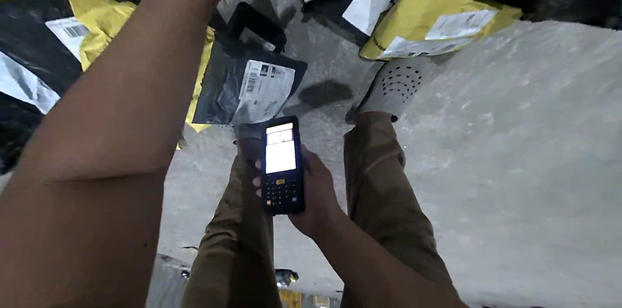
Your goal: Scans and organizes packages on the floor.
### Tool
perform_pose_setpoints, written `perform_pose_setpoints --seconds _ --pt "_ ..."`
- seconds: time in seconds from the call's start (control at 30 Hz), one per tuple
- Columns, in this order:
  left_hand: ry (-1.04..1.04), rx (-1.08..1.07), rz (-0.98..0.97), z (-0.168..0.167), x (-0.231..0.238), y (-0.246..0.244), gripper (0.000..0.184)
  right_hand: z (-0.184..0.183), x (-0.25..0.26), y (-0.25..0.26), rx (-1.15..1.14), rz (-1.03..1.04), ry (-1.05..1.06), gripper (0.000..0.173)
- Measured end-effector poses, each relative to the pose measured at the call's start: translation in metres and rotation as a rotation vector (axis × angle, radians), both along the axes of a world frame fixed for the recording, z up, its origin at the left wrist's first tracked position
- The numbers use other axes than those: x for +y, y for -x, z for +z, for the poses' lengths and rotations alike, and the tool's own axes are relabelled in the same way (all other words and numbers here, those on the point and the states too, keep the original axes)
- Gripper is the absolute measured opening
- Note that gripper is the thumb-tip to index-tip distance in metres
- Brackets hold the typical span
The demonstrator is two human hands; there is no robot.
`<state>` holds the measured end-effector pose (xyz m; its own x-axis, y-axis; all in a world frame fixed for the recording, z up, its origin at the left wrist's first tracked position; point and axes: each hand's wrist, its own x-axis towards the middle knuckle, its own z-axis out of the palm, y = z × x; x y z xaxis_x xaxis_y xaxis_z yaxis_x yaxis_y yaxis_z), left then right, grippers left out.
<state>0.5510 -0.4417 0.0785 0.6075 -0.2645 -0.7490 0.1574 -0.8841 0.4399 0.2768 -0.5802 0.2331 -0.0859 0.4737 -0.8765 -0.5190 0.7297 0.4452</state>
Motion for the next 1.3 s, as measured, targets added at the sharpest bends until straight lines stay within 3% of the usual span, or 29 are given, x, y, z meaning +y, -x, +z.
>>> perform_pose_setpoints --seconds 0.1,0.2,0.33,0.53,0.77,0.97,1.03,1.13,1.23,1.3 --pt "-0.164 0.313 -0.271 -0.014 0.038 0.027 0.063 0.006 0.009 0.01 0.038 -0.009 -0.096 0.062" --pt "-0.249 0.32 -0.409 -0.018 0.071 0.061 0.06 0.011 0.013 0.015 0.025 -0.024 -0.137 0.063" --pt "-0.154 0.172 -0.361 -0.014 0.088 0.082 0.04 0.009 0.015 0.011 0.033 0.081 -0.107 0.061" --pt "-0.111 0.149 -0.23 -0.009 0.089 0.093 0.037 0.011 0.027 0.016 0.114 0.241 -0.103 0.055" --pt "-0.099 0.175 -0.093 -0.004 0.086 0.103 0.034 0.009 0.031 0.02 0.053 0.241 -0.072 0.059" --pt "-0.09 0.183 -0.019 -0.001 0.084 0.111 0.036 0.012 0.032 0.019 0.058 0.286 -0.029 0.053" --pt "-0.068 0.225 -0.03 0.012 0.075 0.115 0.035 0.012 0.031 0.02 0.06 0.288 -0.056 0.055" --pt "0.05 0.285 -0.203 0.044 0.039 0.13 0.03 0.012 0.031 0.021 0.082 0.323 -0.067 0.054" --pt "0.308 0.184 -0.377 0.085 -0.008 0.145 0.024 0.011 0.034 0.024 0.086 0.316 -0.063 0.053" --pt "0.495 0.111 -0.342 0.113 -0.031 0.133 0.024 0.01 0.035 0.024 0.07 0.294 -0.045 0.053"
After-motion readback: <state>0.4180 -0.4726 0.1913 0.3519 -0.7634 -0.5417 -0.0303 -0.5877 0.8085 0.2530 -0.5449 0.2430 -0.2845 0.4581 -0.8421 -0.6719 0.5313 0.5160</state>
